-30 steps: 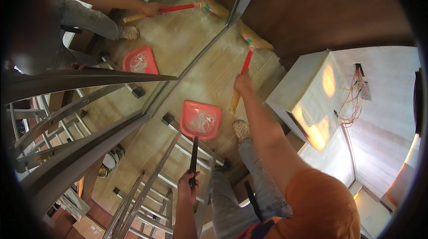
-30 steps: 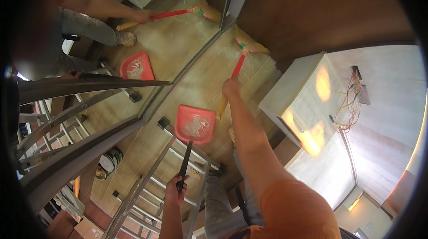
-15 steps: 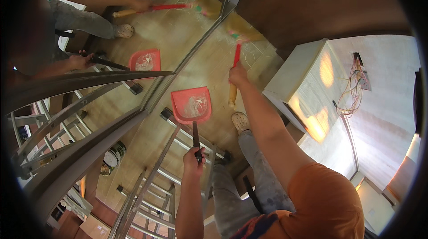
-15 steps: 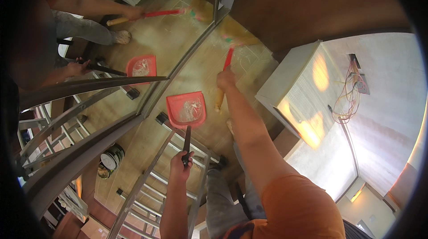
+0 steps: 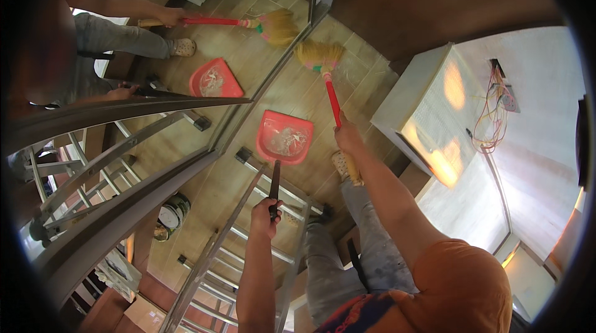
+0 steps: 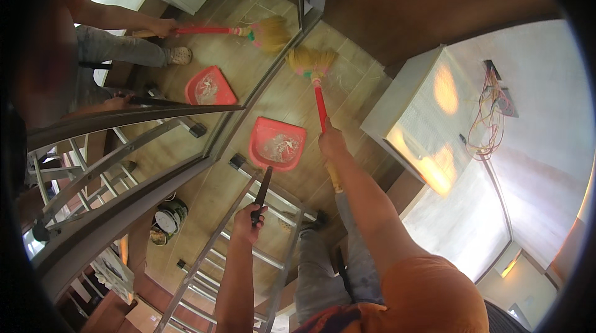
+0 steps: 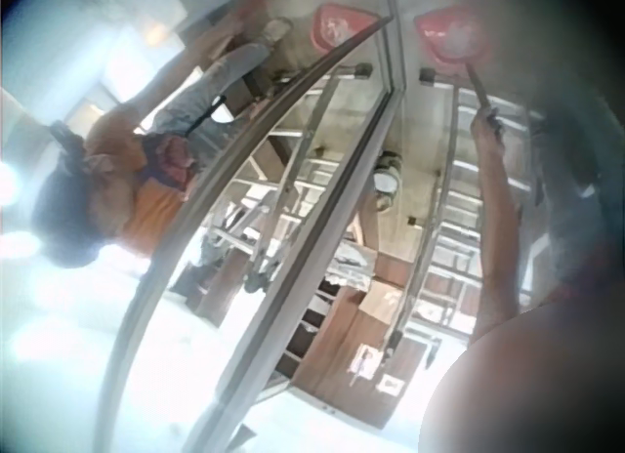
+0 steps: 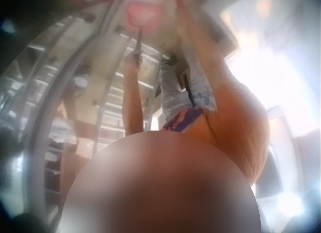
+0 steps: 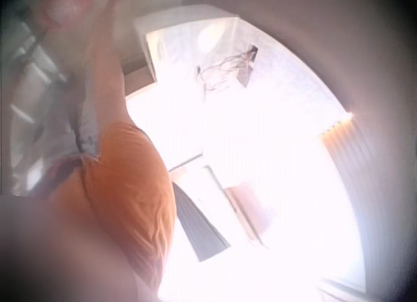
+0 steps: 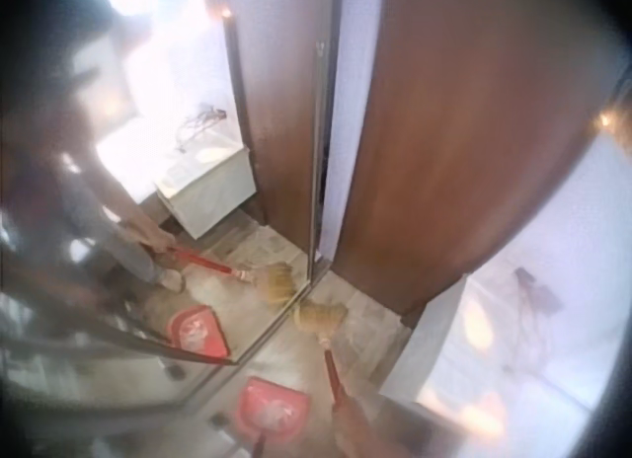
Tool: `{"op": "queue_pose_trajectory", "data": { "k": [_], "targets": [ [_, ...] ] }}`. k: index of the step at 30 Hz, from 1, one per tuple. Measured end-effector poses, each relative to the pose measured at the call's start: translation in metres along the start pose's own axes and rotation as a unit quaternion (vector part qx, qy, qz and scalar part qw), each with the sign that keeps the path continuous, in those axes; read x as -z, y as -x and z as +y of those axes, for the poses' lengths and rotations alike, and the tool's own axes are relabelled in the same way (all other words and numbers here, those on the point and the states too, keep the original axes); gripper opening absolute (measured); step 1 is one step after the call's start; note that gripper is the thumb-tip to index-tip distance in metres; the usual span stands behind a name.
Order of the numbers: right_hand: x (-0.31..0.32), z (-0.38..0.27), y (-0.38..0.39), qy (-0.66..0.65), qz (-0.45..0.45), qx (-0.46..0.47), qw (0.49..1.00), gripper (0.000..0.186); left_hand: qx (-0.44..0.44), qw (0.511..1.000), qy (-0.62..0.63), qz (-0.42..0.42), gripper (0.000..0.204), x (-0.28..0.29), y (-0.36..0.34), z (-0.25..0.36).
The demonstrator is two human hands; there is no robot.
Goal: The person sweeps debris on a tiled floor using a broom and dustpan, then empties the dustpan into a white bag. The person also briefly washes their hands at a sink.
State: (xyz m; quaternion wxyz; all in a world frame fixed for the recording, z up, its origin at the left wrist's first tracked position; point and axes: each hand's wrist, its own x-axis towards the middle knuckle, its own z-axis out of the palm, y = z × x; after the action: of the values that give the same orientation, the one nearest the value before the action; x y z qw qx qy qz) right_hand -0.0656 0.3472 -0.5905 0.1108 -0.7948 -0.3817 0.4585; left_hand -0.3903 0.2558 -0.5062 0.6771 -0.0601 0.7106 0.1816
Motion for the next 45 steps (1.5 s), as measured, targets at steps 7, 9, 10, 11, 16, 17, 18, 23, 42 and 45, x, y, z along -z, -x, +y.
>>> {"op": "queue_pose_trajectory", "data": {
  "k": [7, 9, 10, 11, 16, 17, 18, 23, 42, 45],
  "targets": [
    [0.008, 0.054, 0.052, -0.042, 0.056, -0.081, 0.994, 0.069, -0.004, 0.999, -0.017, 0.029, 0.019, 0.023, -0.02, 0.031],
    [0.018, 0.062, 0.039, -0.06, 0.105, -0.065, 0.99, 0.066, -0.002, 0.999, -0.008, 0.034, 0.021, 0.022, -0.021, 0.039],
    [0.02, 0.065, 0.022, -0.076, 0.127, -0.028, 0.989, 0.065, 0.001, 0.999, -0.008, 0.049, 0.022, 0.021, -0.021, 0.041],
    [0.022, 0.068, -0.008, -0.021, 0.175, -0.048, 0.983, 0.062, -0.026, 0.998, -0.001, 0.061, 0.023, 0.019, -0.022, 0.042],
    [0.004, 0.08, -0.118, -0.074, 0.089, -0.113, 0.987, 0.05, -0.113, 0.99, -0.03, 0.084, 0.033, 0.016, -0.024, 0.036],
    [-0.002, 0.078, -0.117, -0.152, 0.094, -0.179, 0.968, 0.049, -0.121, 0.989, -0.031, 0.08, 0.035, 0.016, -0.025, 0.034],
    [-0.01, 0.075, -0.106, -0.213, 0.086, -0.151, 0.961, 0.048, -0.122, 0.988, -0.027, 0.087, 0.037, 0.016, -0.026, 0.033],
    [-0.026, 0.042, 0.001, -0.245, 0.114, -0.121, 0.955, 0.04, -0.122, 0.987, -0.034, 0.097, 0.041, 0.012, -0.029, 0.037],
    [-0.076, 0.078, 0.046, -0.286, 0.202, -0.178, 0.92, 0.057, -0.121, 0.985, -0.082, 0.096, 0.046, 0.001, -0.028, 0.047],
    [-0.102, 0.094, 0.015, -0.268, 0.231, -0.186, 0.917, 0.056, -0.121, 0.983, -0.094, 0.102, 0.046, 0.0, -0.023, 0.041]
  ]
}}
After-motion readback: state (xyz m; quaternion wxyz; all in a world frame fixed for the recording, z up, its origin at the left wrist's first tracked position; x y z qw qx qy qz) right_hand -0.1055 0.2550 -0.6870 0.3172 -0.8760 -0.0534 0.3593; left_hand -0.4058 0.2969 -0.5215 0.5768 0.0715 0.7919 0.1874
